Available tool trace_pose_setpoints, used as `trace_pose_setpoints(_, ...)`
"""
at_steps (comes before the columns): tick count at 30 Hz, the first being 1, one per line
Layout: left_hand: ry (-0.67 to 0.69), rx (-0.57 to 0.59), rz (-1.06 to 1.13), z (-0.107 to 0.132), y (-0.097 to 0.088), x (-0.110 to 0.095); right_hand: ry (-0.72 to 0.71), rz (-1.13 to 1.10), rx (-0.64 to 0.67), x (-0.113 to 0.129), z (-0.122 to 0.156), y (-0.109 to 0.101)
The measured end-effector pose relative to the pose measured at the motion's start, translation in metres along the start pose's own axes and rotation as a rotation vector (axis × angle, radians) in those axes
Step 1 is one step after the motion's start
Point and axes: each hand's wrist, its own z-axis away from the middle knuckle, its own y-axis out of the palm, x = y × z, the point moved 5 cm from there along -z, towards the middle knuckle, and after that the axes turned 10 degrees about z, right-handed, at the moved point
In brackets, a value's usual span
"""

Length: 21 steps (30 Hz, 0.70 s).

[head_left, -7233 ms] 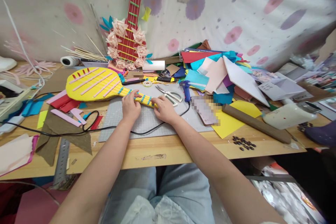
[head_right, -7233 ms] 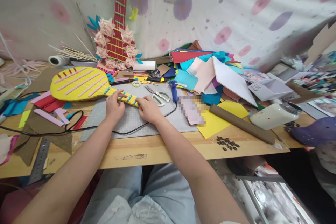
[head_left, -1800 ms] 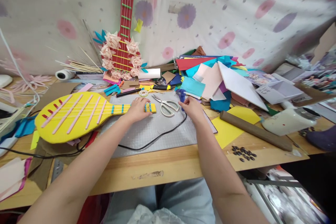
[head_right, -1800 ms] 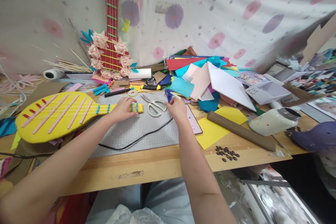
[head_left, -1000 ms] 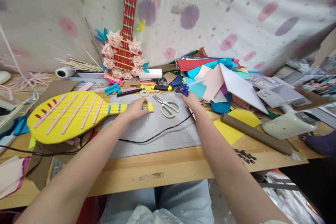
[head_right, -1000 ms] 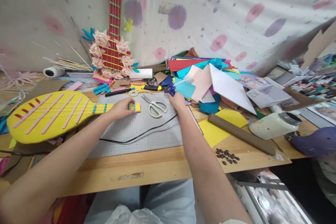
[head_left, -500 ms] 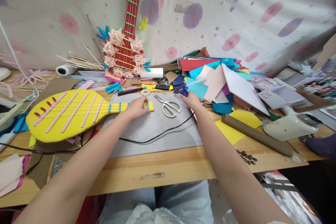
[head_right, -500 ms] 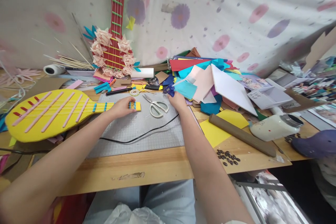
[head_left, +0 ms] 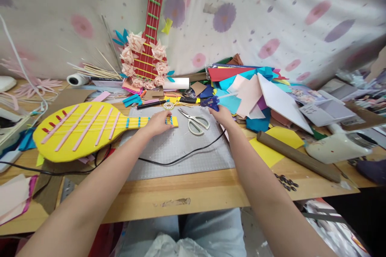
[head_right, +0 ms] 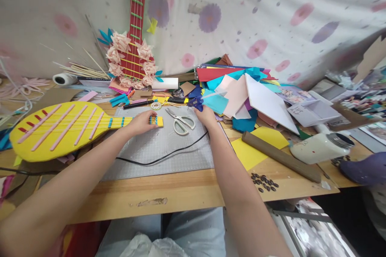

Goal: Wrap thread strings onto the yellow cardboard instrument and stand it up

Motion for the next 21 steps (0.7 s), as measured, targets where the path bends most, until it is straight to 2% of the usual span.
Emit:
trace_pose_setpoints(4,-0.021,-0.02,0.005,0.0,-0.005,-0.002,-0.027,-0.414,0.171,-0.002,0.014,0.004)
trace_pose_setpoints(7,-0.075,-0.051,-0.025,0.0,-0.009,-0.002,-0.057,-0.598,0.246,0.001,0.026,0.008)
trace_pose_setpoints(12,-0.158,-0.046,-0.055,0.004,-0.012,0.0,-0.098,-0.631,0.265,0.003,0.036,0.019)
trace_pose_setpoints(21,-0.14,0.005,-0.073,0.007,-0.01,-0.003,-0.073,-0.681,0.288,-0.005,0.036,0.033)
